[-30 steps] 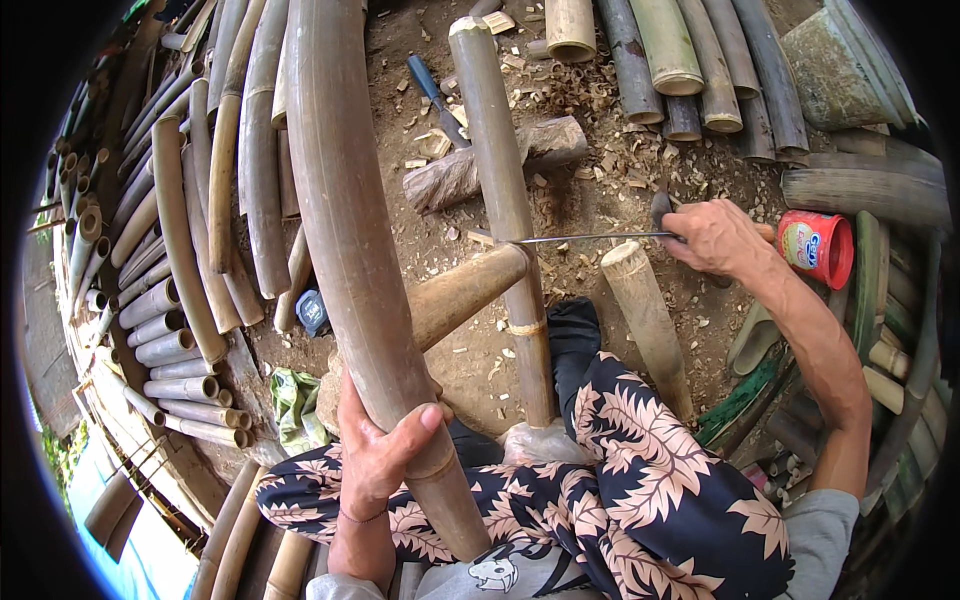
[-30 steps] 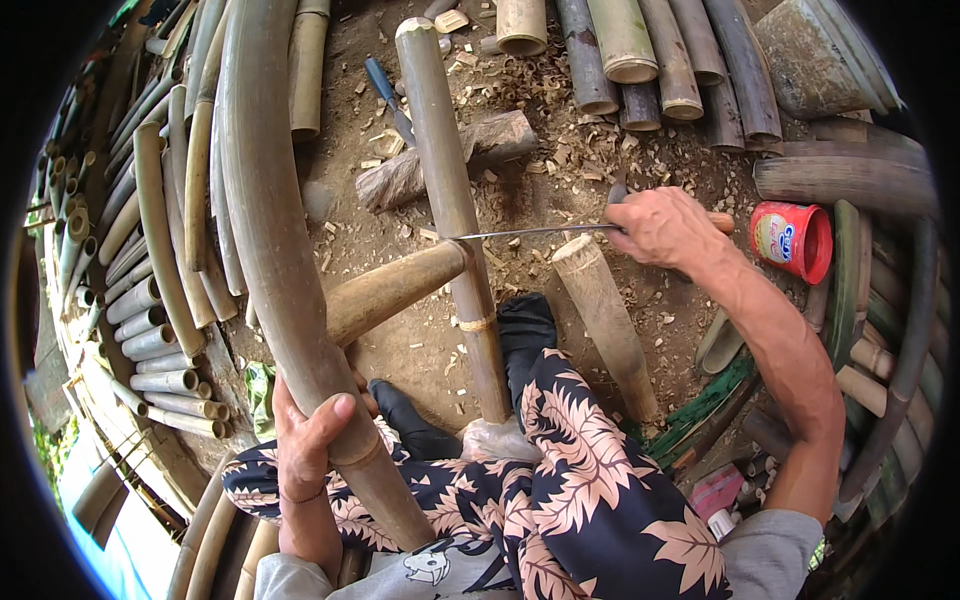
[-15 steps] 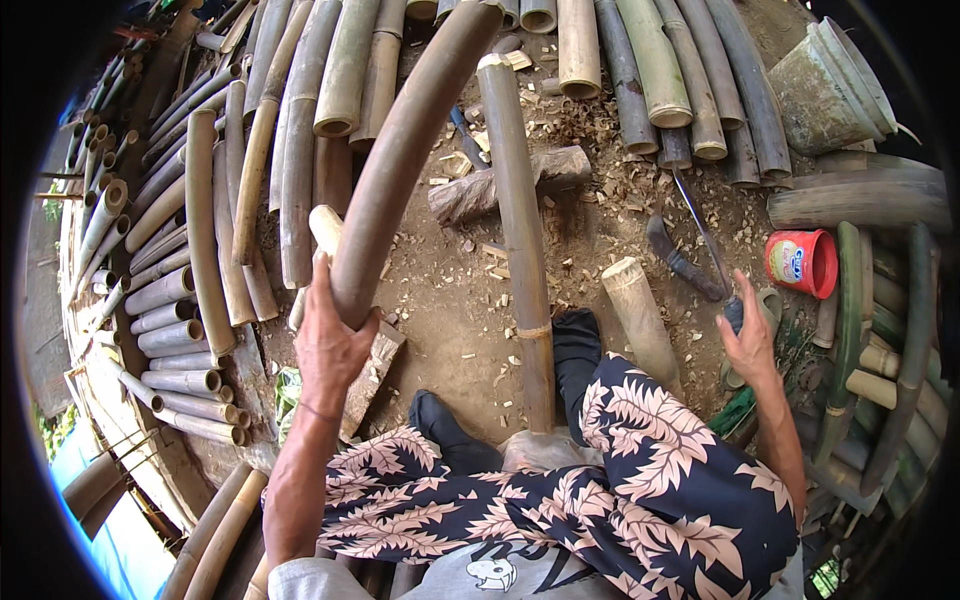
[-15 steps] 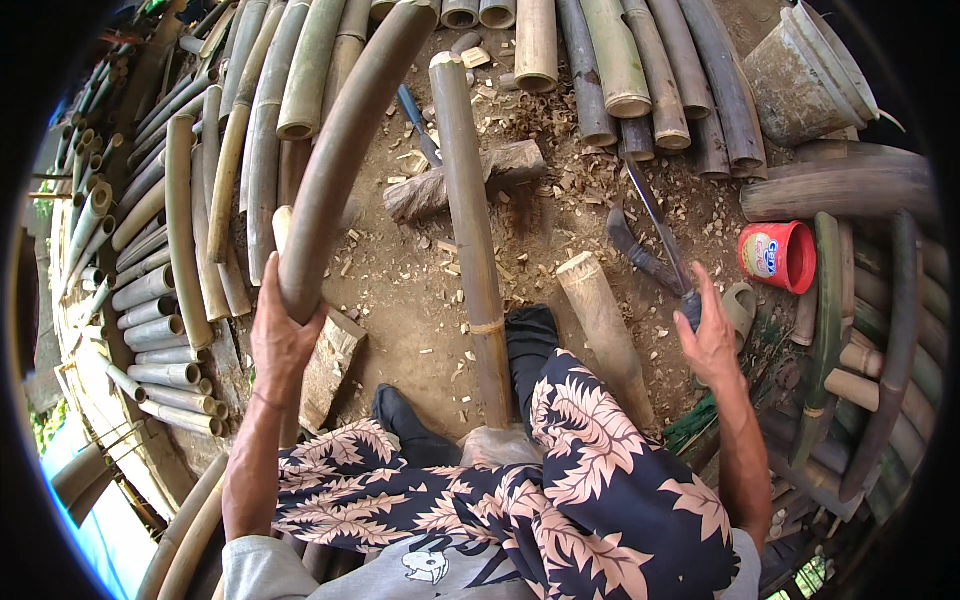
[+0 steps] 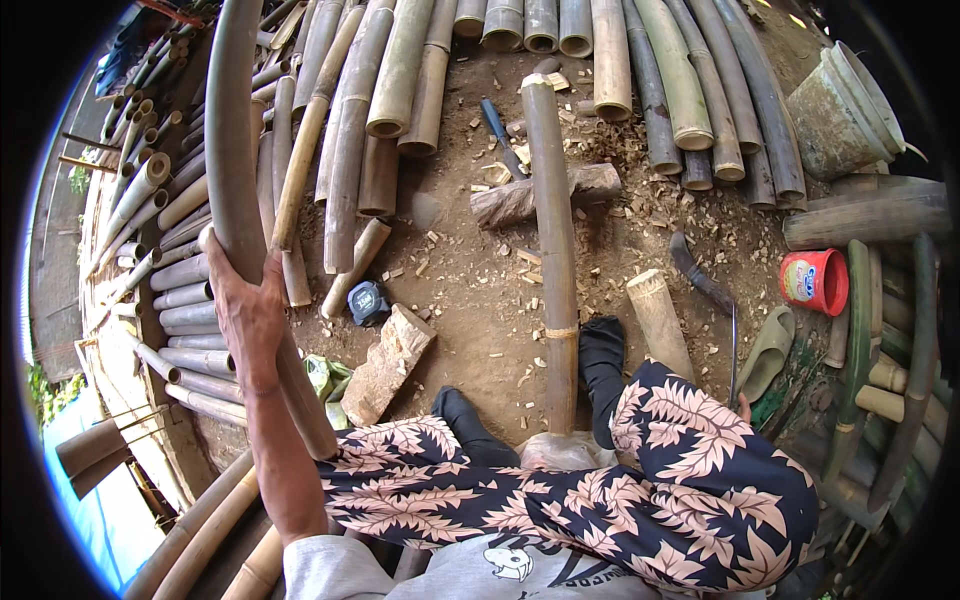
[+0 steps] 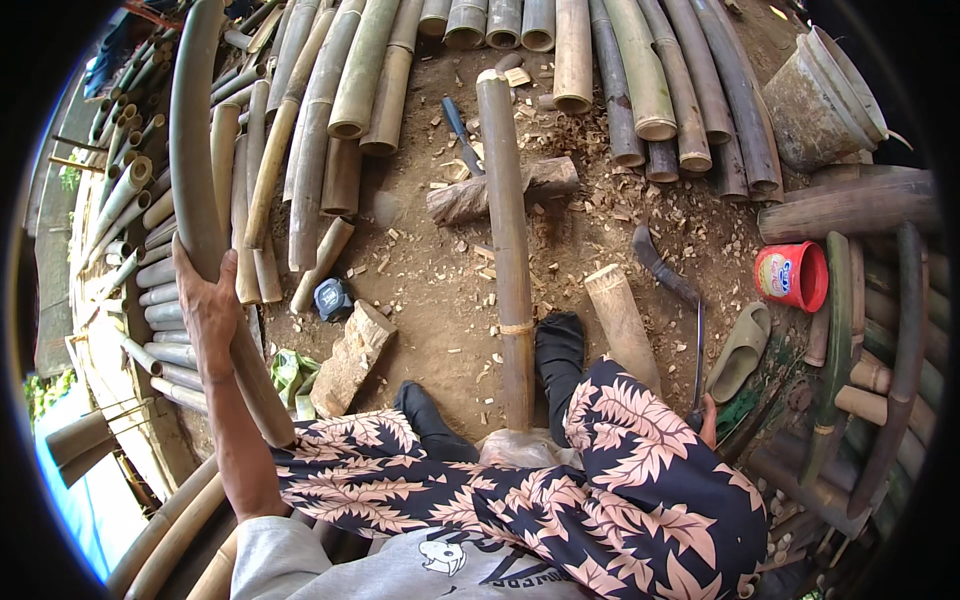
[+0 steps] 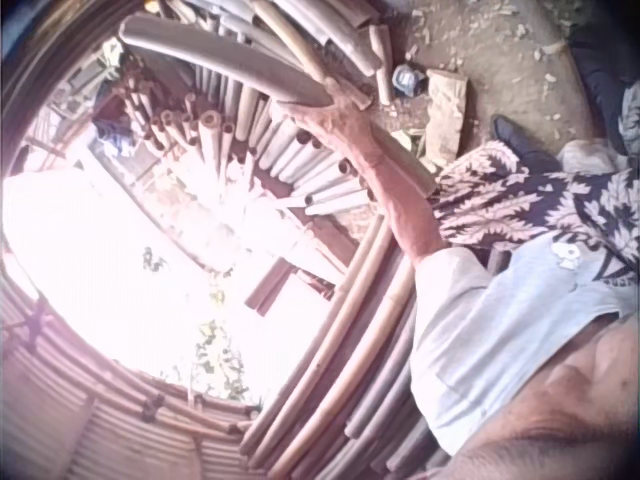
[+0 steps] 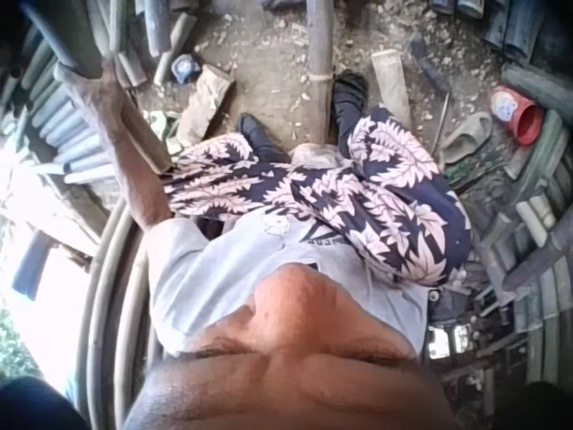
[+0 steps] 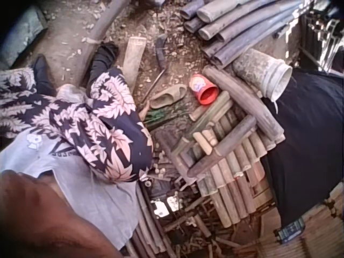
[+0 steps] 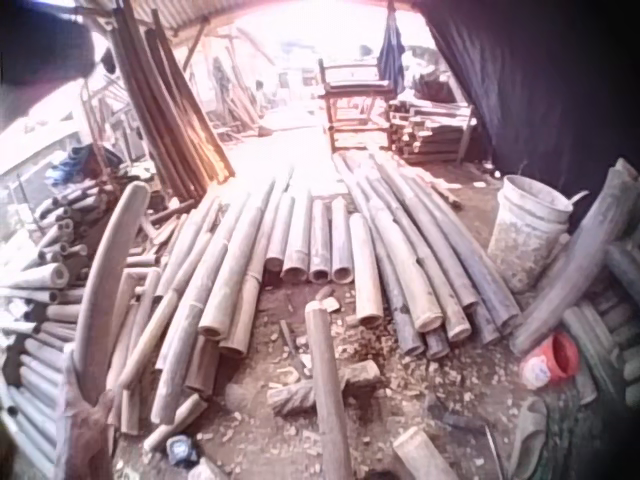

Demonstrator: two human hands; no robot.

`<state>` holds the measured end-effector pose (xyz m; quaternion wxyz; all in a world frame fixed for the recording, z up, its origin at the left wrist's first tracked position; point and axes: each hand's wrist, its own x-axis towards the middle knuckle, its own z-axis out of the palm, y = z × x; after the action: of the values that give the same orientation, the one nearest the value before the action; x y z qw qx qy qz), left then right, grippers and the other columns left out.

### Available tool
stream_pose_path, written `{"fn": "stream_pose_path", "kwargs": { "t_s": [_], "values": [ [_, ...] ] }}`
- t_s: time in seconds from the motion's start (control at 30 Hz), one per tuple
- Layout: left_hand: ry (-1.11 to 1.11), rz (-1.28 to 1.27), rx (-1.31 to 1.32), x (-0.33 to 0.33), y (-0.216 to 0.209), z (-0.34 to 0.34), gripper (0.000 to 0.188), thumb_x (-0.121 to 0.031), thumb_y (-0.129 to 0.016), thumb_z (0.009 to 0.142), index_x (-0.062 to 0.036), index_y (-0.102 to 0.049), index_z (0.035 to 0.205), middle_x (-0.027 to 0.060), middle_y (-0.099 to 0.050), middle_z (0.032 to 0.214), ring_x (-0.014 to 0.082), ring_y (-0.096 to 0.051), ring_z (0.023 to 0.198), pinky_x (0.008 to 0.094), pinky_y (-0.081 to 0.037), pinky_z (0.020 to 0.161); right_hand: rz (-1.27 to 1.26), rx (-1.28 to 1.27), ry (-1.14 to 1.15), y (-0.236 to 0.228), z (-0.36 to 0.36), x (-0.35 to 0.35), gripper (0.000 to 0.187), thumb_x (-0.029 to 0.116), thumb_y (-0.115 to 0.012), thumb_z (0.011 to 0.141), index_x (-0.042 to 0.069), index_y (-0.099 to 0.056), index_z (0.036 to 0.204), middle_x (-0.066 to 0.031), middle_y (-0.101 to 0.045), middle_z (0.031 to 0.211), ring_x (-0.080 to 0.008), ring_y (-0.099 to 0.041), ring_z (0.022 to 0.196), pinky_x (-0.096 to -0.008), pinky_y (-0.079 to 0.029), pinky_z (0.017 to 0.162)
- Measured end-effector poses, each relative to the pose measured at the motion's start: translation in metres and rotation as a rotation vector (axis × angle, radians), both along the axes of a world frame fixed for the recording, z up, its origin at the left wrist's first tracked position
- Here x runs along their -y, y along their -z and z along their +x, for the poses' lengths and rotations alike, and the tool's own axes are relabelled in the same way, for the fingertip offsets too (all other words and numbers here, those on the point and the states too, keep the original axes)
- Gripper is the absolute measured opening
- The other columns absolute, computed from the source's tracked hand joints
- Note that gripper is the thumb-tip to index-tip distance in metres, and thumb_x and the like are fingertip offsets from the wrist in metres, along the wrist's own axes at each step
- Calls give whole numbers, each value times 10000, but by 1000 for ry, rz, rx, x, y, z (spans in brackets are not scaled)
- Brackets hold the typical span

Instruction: The person carves and fits bamboo pieces together, using a large knife to whittle down the ends and cut holes into a main stalk to create joints.

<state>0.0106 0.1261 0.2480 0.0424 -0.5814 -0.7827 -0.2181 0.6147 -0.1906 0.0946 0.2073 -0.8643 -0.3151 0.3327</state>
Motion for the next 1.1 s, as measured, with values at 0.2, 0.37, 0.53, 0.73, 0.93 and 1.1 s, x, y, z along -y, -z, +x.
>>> {"fn": "stream_pose_path", "kwargs": {
  "t_s": [0.2,0.37,0.53,0.73,0.93,1.1],
  "values": [
    [-65,-259,-143,-17,113,-108,862,-331,-690,881,-103,-221,1566,288,-498,1275,448,-548,1170,498,-472,967,62,47,-24,-14,-14,7,799,84,-702,798,2,-329,1500,-248,-494,1384,-370,-533,1248,-412,-427,1048],
    [-206,-358,-207,-21,181,-88,819,-331,-689,882,-50,-277,1531,299,-479,1317,461,-520,1195,511,-464,975,66,65,33,-21,-18,30,801,90,-709,792,2,-337,1495,-247,-502,1370,-369,-540,1236,-413,-433,1040],
    [200,219,106,7,187,94,572,-302,-653,939,-13,-448,1387,183,-473,1316,312,-443,1269,470,-387,1087,29,101,145,-23,-34,87,803,96,-715,785,1,-345,1490,-247,-510,1355,-369,-547,1223,-414,-438,1031],
    [288,-764,977,67,283,230,863,-518,-834,751,127,-525,1233,252,-667,1136,322,-668,1052,434,-533,921,-17,62,200,-17,-59,143,805,104,-722,776,0,-354,1484,-247,-520,1338,-368,-555,1208,-416,-445,1022],
    [225,-765,1697,77,297,235,683,-309,-850,794,53,-537,1280,153,-673,1122,219,-664,987,378,-551,868,-51,83,272,-24,-72,192,807,111,-730,768,-1,-363,1478,-246,-530,1320,-368,-563,1194,-417,-452,1012],
    [159,-869,1548,80,291,249,694,-331,-827,819,-34,-498,1354,144,-639,1191,260,-637,1077,470,-564,866,-6,108,268,-32,-75,214,809,117,-736,761,-2,-370,1473,-246,-539,1306,-368,-570,1181,-418,-458,1004]
  ]
}}
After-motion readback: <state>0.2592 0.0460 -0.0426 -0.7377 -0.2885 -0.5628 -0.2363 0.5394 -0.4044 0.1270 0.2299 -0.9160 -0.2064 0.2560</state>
